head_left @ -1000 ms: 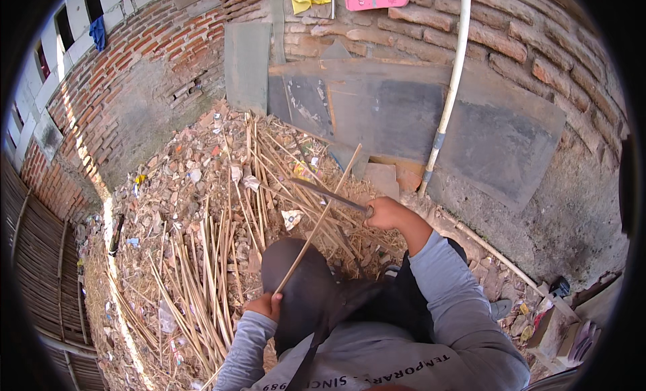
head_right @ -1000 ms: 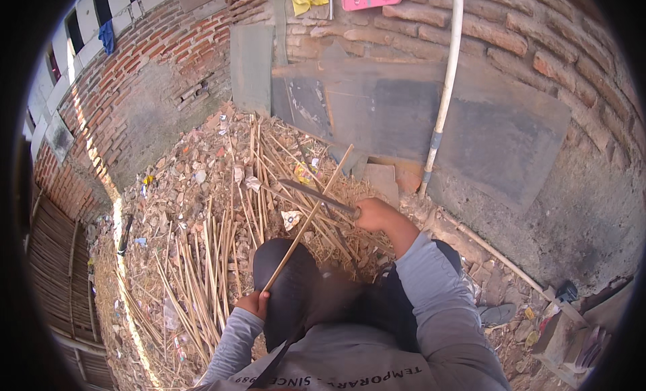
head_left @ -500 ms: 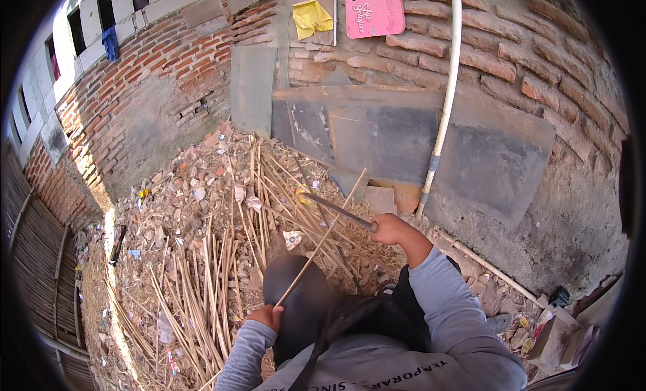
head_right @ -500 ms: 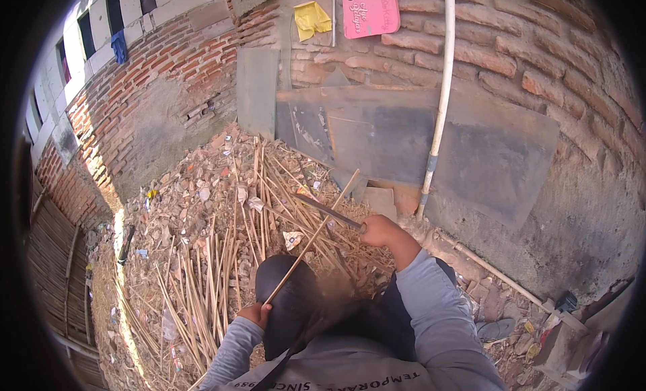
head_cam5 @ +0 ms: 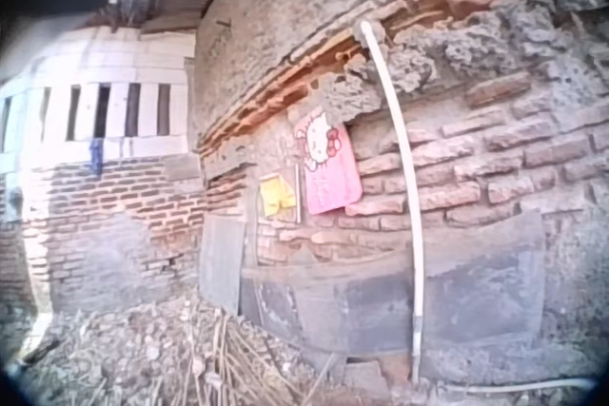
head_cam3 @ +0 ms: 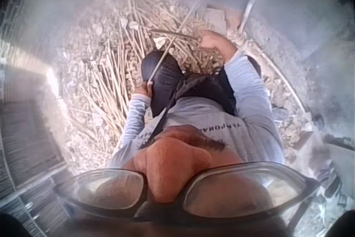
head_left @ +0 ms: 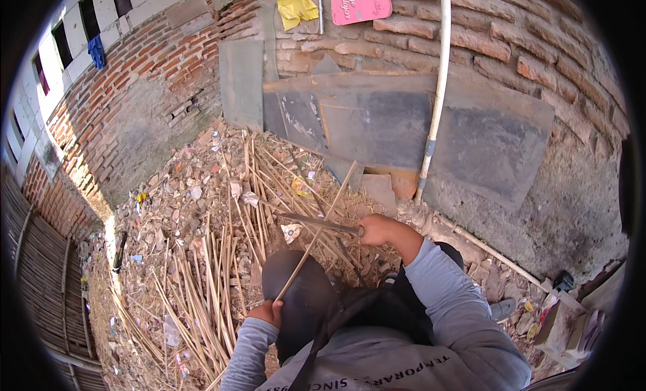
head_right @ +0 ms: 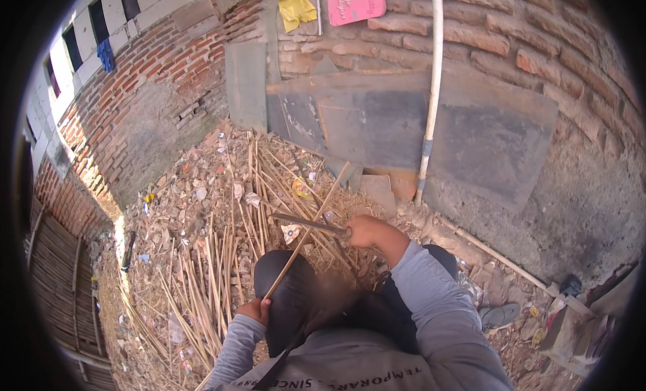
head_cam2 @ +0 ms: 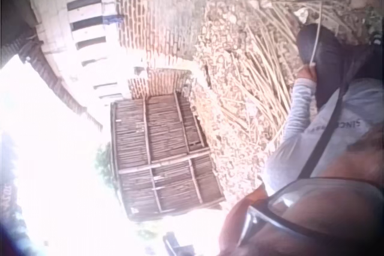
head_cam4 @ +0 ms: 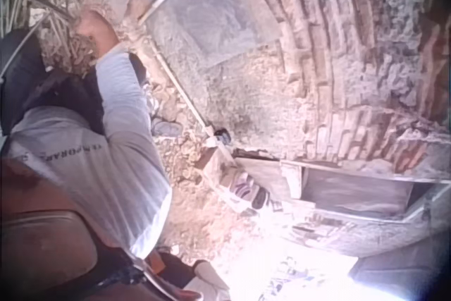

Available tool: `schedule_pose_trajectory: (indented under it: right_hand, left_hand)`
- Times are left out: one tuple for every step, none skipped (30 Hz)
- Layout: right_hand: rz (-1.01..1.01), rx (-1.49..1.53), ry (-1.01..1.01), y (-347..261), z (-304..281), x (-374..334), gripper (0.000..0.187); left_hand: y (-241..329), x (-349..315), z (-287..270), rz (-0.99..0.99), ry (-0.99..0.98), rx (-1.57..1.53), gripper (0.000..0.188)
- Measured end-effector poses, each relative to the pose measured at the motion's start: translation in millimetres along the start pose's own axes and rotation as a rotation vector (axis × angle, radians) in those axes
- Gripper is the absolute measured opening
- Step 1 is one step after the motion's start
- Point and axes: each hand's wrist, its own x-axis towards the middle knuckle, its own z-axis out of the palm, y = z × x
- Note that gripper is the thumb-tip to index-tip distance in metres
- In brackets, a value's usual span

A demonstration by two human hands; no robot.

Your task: The person shaves a thin wooden stick using a large knife, repeatedly pulling the blade along the length of the wood while sitting on the ground.

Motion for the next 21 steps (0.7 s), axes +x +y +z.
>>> schedule_pose_trajectory:
  right_hand:
    - [-0.035, -0.032, -0.042, -15, 1, -6, 0.042]
    - [-0.073, -0.063, -0.134, -39, -7, -17, 0.04]
    - [-0.094, -0.04, -0.12, -39, -7, -14, 0.037]
    - [-0.107, -0.014, -0.102, -35, -9, -16, 0.034]
    - [-0.122, 0.014, -0.088, -30, -11, -17, 0.031]
    - [-0.048, 0.057, -0.089, -19, -17, -12, 0.033]
    - [0.012, 0.09, -0.029, -5, -16, -9, 0.034]
    - [0.067, 0.114, 0.037, 6, -19, -5, 0.035]
    - [0.125, 0.139, 0.104, 15, -20, -2, 0.036]
    - [0.14, 0.062, 0.066, 6, -26, -4, 0.041]
    - [0.101, 0.047, 0.045, -1, -26, -5, 0.04]
    - [0.065, 0.032, 0.025, -9, -22, -7, 0.04]
    - [0.034, 0.018, 0.006, -15, -15, -9, 0.04]
    - [-0.004, -0.04, -0.048, -23, -5, -9, 0.039]
    - [-0.057, -0.063, -0.081, -29, -3, -8, 0.039]
    - [-0.112, -0.083, -0.118, -38, -2, -11, 0.039]
    - [-0.168, -0.103, -0.154, -43, 0, -13, 0.039]
    - [-0.133, -0.026, -0.189, -36, -2, -9, 0.041]
    - [-0.071, 0.012, -0.144, -26, -9, -8, 0.041]
    - [-0.007, 0.049, -0.099, -15, -18, -6, 0.041]
    - [0.057, 0.086, -0.054, -7, -20, -6, 0.042]
  left_hand:
    - [-4, 1, 3, 0.003, -0.006, 0.005, 0.046]
    - [-7, 0, 4, 0.001, -0.012, 0.013, 0.046]
    - [-7, -2, 4, -0.002, 0.007, 0.01, 0.046]
    - [-3, -3, 4, 0.002, 0.024, 0.009, 0.046]
    - [-1, -6, 4, 0.004, 0.037, 0.009, 0.046]
    - [0, -6, 5, 0.006, 0.039, 0.0, 0.046]
    - [2, -4, 6, 0.014, 0.038, -0.005, 0.046]
    - [3, -2, 6, 0.023, 0.048, -0.015, 0.046]
    - [4, -2, 6, 0.014, 0.036, -0.015, 0.046]
    - [2, -3, 4, -0.003, 0.03, -0.012, 0.046]
    - [2, -3, 2, -0.017, 0.022, -0.01, 0.046]
    - [2, -2, -1, -0.03, 0.01, -0.009, 0.045]
    - [4, -1, -3, -0.038, -0.004, -0.008, 0.045]
    - [4, -2, -4, -0.051, -0.025, -0.009, 0.044]
    - [4, -2, -3, -0.032, -0.009, -0.004, 0.045]
    - [3, -3, -2, -0.017, 0.004, 0.002, 0.045]
    - [2, -4, -1, -0.003, 0.017, 0.008, 0.046]
    - [0, -4, 1, -0.002, 0.034, -0.006, 0.046]
    - [-1, -3, 5, 0.002, 0.047, -0.02, 0.046]
    - [-1, -4, 7, 0.007, 0.06, -0.034, 0.046]
    - [0, -6, 7, 0.001, 0.046, -0.042, 0.045]
